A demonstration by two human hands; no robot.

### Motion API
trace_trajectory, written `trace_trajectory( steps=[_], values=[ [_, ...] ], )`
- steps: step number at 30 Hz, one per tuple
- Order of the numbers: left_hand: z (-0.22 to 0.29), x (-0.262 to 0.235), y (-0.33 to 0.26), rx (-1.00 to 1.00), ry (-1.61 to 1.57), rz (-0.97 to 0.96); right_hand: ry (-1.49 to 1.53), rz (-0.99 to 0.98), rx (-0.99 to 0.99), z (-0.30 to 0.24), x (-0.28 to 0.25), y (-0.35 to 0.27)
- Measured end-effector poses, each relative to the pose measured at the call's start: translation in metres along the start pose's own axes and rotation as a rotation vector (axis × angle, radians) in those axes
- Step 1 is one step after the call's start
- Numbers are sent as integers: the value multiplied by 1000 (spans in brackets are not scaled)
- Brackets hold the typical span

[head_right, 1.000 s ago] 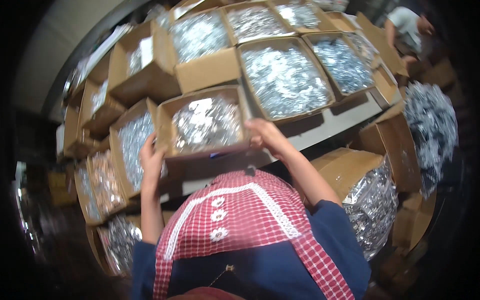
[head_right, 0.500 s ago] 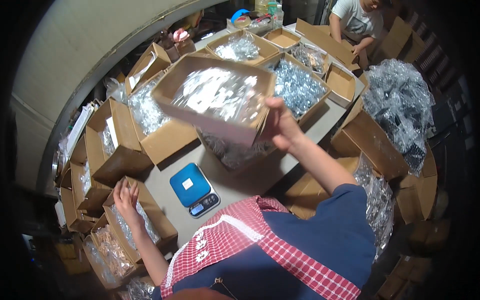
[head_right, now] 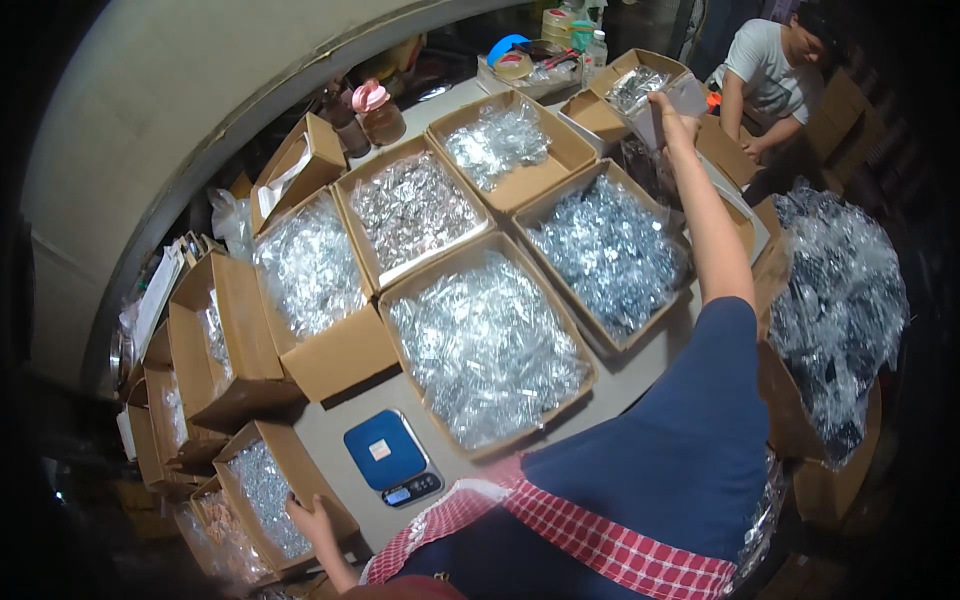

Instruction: The person picks up metal parts from several boxes on a table, weighs them on a digital scale, and puts them into plastic bags.

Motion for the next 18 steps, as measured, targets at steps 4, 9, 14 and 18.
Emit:
trace_trajectory(
  steps=[4, 9, 14, 18],
  values=[
    [10, 0, 2, 58, 190, 111, -600, 178, -247, 39, 26, 59],
    [9, -1, 3, -57, 136, 6, -929, -76, -273, 42, 66, 56],
    [-2, -1, 3, -69, 139, -17, -967, -150, -411, 43, 100, 67],
    [20, 5, 2, -84, 79, -12, -1023, -121, -477, 53, 101, 89]
  ],
)
Point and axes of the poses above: each hand's wrist, its own y-axis towards the middle knuckle, its own x-axis out of the palm, z = x × y, the point moved 3 cm from there along y, towards the middle knuckle, and after that the axes turned 12 degrees about z, right-handed, at the moved point
